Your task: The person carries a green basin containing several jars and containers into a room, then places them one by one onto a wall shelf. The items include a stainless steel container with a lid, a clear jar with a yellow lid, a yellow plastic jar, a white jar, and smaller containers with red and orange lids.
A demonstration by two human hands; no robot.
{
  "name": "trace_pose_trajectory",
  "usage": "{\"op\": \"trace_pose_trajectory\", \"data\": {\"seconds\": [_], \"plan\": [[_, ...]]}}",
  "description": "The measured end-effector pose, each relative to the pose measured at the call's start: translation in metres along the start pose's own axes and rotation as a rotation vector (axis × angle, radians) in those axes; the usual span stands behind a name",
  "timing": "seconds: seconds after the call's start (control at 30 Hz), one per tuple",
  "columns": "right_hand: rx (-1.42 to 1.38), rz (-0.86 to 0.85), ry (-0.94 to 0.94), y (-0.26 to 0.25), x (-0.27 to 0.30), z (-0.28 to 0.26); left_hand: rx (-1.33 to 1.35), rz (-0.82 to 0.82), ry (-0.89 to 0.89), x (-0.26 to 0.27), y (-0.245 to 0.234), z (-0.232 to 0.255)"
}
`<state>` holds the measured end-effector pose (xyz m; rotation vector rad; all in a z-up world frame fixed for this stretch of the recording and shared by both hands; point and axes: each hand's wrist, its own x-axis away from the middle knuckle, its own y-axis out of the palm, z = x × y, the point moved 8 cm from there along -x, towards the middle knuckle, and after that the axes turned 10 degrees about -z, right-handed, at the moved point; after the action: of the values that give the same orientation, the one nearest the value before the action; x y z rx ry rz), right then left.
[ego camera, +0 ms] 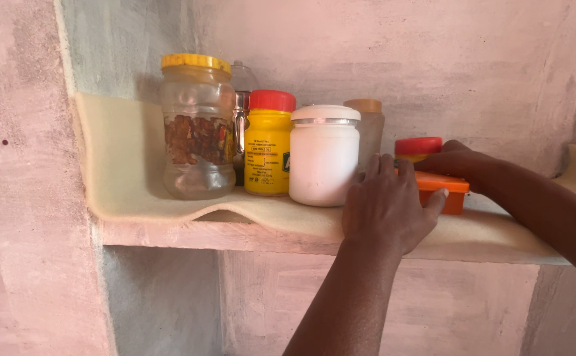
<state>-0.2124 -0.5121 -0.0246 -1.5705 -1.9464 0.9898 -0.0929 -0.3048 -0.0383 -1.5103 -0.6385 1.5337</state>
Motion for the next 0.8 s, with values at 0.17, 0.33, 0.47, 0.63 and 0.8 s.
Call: {"op": "trace_pose_trajectory", "data": {"seconds": [0.17, 0.33, 0.47, 0.63, 0.8], "plan": [[0.077, -0.005, -0.002, -0.009, -0.004, 0.013, 0.001, 0.082, 0.023, 0.003, -0.008, 0.002], [-0.083, 0.124, -0.008, -0.026, 0.018, 0.017, 0.009, 0.053, 0.020, 0.006, -0.009, 0.003], [-0.045, 0.336, -0.127, -0.038, 0.072, 0.005, -0.008, 0.043, 0.022, 0.005, -0.009, 0.005], [0.230, 0.486, -0.331, -0.023, 0.157, -0.021, -0.109, 0.136, 0.078, 0.003, -0.009, 0.009], [0.399, 0.521, -0.501, -0.006, 0.198, -0.037, -0.120, 0.272, 0.184, 0.009, -0.008, 0.011]]}}
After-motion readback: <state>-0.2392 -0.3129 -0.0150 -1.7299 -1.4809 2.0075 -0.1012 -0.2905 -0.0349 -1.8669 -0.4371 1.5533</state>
